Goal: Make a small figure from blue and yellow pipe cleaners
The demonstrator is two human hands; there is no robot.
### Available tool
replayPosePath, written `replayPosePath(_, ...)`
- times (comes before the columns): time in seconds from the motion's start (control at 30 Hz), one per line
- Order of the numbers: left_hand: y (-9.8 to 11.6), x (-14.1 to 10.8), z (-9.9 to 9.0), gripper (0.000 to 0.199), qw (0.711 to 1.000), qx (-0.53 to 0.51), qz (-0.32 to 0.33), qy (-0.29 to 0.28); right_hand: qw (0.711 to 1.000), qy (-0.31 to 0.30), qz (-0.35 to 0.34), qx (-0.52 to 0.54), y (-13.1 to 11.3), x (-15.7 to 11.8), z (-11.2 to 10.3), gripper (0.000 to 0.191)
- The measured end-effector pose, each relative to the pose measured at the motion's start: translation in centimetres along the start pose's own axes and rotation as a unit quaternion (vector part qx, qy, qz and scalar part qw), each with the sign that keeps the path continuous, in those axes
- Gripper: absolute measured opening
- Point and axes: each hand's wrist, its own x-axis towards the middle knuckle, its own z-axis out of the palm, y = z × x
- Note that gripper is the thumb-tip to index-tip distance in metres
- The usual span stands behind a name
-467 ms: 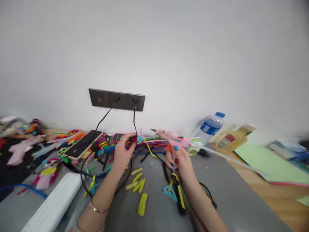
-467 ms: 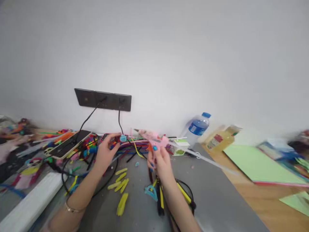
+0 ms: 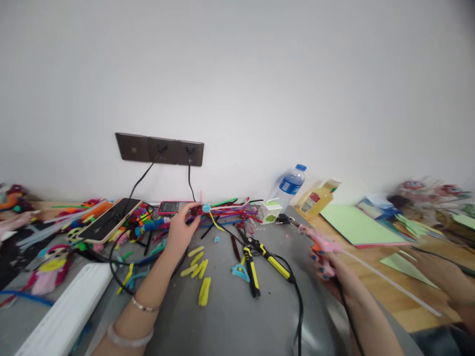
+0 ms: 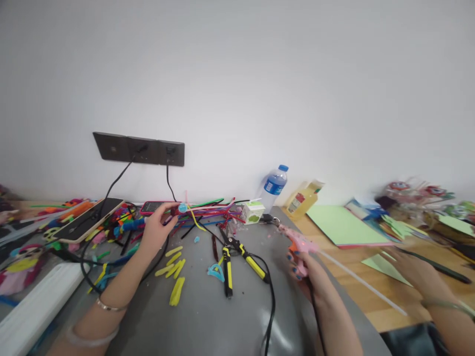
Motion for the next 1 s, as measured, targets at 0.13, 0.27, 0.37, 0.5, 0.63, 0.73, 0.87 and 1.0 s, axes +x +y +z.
replayPosePath(0.13,0.3,-0.1,0.0,0.03,1.0,0.019,0.006,-0.013,0.995,-0.027,0.097,-0.018,0.8,-0.3,-2.0,0.023)
replayPosePath(0.27,-0.1,-0.1,-0.1,0.03,1.0,0.025,0.004,-0.006,0.981,-0.034,0.11,-0.154,0.3,-0.3,-2.0,0.027)
replayPosePath(0.37,-0.4,0.0,-0.2,0.03,1.0,0.014,-0.006,-0.005,0.965,-0.022,0.079,-0.251,-0.2,-0.2,-1.8,0.034)
replayPosePath(0.5,-0.4,0.0,-0.2,0.031,1.0,0.0,-0.017,-0.012,0.926,0.024,-0.01,-0.376,-0.6,0.1,-2.6,0.039)
replayPosePath(0.63,-0.1,0.0,-0.1,0.03,1.0,-0.011,-0.015,-0.016,0.835,0.141,-0.078,-0.526,0.1,-0.4,-3.2,0.037)
replayPosePath(0.73,0.0,-0.1,0.0,0.031,1.0,-0.018,-0.016,-0.018,0.724,0.286,-0.177,-0.602,1.5,-1.6,-0.7,0.039)
replayPosePath(0.87,0.0,-0.1,0.0,0.031,0.999,-0.016,-0.019,-0.022,0.763,0.103,-0.372,-0.519,3.2,-3.0,7.3,0.027)
replayPosePath(1.0,-0.2,0.0,-0.1,0.031,1.0,-0.013,-0.015,-0.023,0.77,-0.187,-0.378,-0.48,3.7,-1.9,15.9,0.022)
